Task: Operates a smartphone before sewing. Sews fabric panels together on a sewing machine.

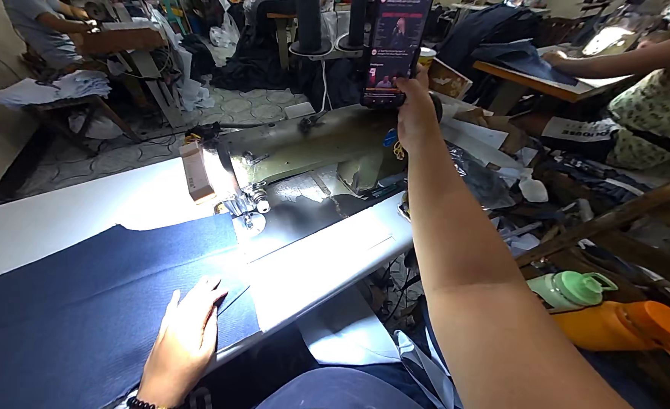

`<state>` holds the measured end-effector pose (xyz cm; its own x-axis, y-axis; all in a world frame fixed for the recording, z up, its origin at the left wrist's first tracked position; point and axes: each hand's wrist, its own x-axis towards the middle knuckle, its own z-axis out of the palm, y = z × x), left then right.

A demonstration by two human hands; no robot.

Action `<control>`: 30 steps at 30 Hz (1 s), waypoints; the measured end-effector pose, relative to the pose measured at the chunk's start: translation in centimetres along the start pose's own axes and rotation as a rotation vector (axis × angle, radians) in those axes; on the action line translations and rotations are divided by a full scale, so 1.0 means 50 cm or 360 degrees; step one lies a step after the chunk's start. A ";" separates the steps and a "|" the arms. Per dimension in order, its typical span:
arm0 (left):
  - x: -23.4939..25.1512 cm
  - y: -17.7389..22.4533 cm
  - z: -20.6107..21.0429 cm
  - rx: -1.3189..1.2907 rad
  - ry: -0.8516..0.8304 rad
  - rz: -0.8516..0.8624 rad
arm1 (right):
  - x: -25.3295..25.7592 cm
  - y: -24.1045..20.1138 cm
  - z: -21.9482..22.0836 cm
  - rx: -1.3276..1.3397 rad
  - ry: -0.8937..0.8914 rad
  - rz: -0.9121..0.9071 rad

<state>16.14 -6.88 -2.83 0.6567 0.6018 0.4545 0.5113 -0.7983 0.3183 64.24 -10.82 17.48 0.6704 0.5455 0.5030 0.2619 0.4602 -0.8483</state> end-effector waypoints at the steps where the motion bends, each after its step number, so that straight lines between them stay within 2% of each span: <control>1: 0.000 0.000 0.000 0.0005 0.0010 0.0003 | 0.001 0.002 -0.002 0.0003 -0.0006 -0.0007; 14: -0.001 0.009 -0.002 0.0083 0.0031 -0.0033 | -0.005 -0.008 0.002 -0.0023 0.0010 -0.0038; 16: 0.000 0.010 -0.004 0.0094 0.0011 -0.0069 | -0.002 0.005 0.000 -0.0227 0.0140 -0.0244; 19: 0.002 0.011 -0.004 0.0096 -0.0005 -0.0103 | -0.005 0.016 -0.010 -0.0884 0.0268 -0.0825; 21: 0.001 0.009 -0.002 0.0097 -0.0013 -0.0108 | -0.007 0.005 -0.007 -0.1284 0.0281 -0.1083; 23: 0.000 0.006 0.000 0.0099 -0.0014 -0.0109 | -0.003 -0.010 0.001 -0.1574 0.0319 -0.1136; 26: -0.001 0.002 0.001 0.0096 -0.0023 -0.0112 | -0.008 -0.042 0.011 -0.1881 0.0342 -0.0985; 28: 0.001 0.002 -0.001 0.0078 -0.0011 -0.0144 | -0.028 -0.053 0.016 -0.1838 0.0350 -0.1081; 30: 0.002 0.006 -0.005 0.0061 -0.0030 -0.0239 | -0.093 -0.053 0.037 -0.1607 0.0186 -0.1178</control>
<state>16.21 -7.07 -2.49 0.5812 0.7151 0.3884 0.6250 -0.6979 0.3496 59.13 -13.27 17.69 0.1802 0.2969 0.9378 0.9797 -0.1395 -0.1441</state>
